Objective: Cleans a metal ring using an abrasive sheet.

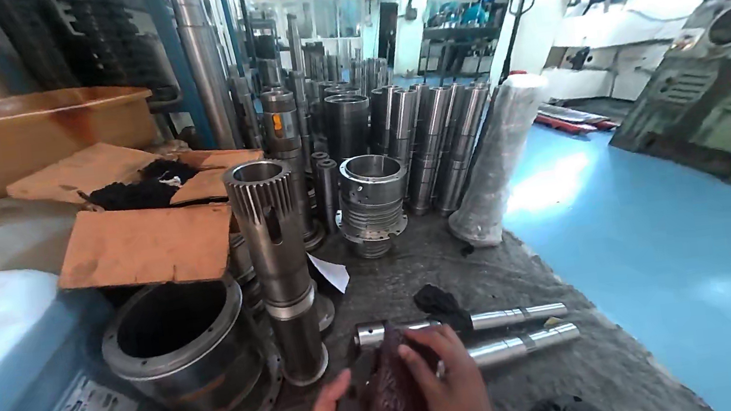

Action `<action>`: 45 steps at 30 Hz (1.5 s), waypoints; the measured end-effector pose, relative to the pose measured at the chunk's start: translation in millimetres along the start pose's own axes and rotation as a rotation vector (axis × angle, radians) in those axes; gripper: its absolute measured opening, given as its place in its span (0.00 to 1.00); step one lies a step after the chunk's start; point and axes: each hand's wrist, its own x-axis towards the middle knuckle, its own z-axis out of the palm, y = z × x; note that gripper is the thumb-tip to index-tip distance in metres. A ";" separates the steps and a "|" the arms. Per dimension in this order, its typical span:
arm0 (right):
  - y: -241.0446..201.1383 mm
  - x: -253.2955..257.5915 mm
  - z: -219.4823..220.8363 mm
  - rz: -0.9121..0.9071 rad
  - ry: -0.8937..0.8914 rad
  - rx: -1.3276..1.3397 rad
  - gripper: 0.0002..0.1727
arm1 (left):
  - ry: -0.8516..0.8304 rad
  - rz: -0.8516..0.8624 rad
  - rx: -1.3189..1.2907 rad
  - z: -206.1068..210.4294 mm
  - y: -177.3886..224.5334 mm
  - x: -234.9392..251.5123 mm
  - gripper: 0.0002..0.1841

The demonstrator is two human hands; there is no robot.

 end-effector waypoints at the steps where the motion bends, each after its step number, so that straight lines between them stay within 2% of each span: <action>1: 0.9 0.6 1.5 -0.004 0.011 -0.014 0.16 | 0.012 0.000 -0.014 1.1 -0.7 -1.0 0.26; 6: -7.1 -19.7 10.7 -0.005 -0.050 0.002 0.15 | -0.003 0.038 -0.103 -13.2 19.9 26.0 0.34; 10: -0.2 -1.6 8.2 0.000 0.033 -0.010 0.16 | 0.007 0.031 -0.104 -2.3 7.1 8.0 0.26; 13: -6.3 -10.6 11.7 0.049 -0.010 -0.015 0.17 | -0.006 0.024 -0.105 -11.9 11.3 14.5 0.27; 15: -13.0 -22.2 14.0 0.052 -0.068 -0.007 0.17 | -0.069 0.004 -0.129 -26.3 20.7 28.1 0.34; 17: -11.6 -20.4 13.8 0.032 -0.056 -0.015 0.16 | -0.060 -0.004 -0.163 -27.0 21.8 29.2 0.33; 20: -3.2 -3.3 9.3 0.027 0.030 -0.039 0.17 | -0.009 -0.002 -0.131 -9.9 11.3 13.2 0.25; 26: -15.5 -27.9 14.7 0.060 -0.107 -0.034 0.17 | -0.020 0.029 -0.130 -30.0 19.7 32.1 0.34; 28: -11.6 -17.2 9.6 0.038 -0.055 -0.033 0.15 | -0.055 0.018 -0.122 -21.3 14.3 22.4 0.30; 31: -5.9 -5.7 6.5 0.048 0.014 -0.054 0.16 | -0.001 0.007 -0.105 -8.7 5.5 8.0 0.26; 36: -15.6 -27.7 13.1 0.028 -0.107 -0.060 0.16 | -0.033 0.019 -0.119 -28.5 16.3 32.2 0.34; 40: -10.3 -5.0 -0.3 0.038 -0.064 -0.062 0.17 | 0.021 0.003 -0.095 -8.1 6.1 10.7 0.27; 43: -11.1 -11.2 3.3 0.025 -0.096 -0.067 0.18 | 0.028 0.027 -0.090 -11.9 7.7 16.7 0.26; 45: -10.9 -24.9 11.1 0.005 -0.156 -0.057 0.18 | -0.039 0.025 -0.109 -25.2 16.2 31.0 0.30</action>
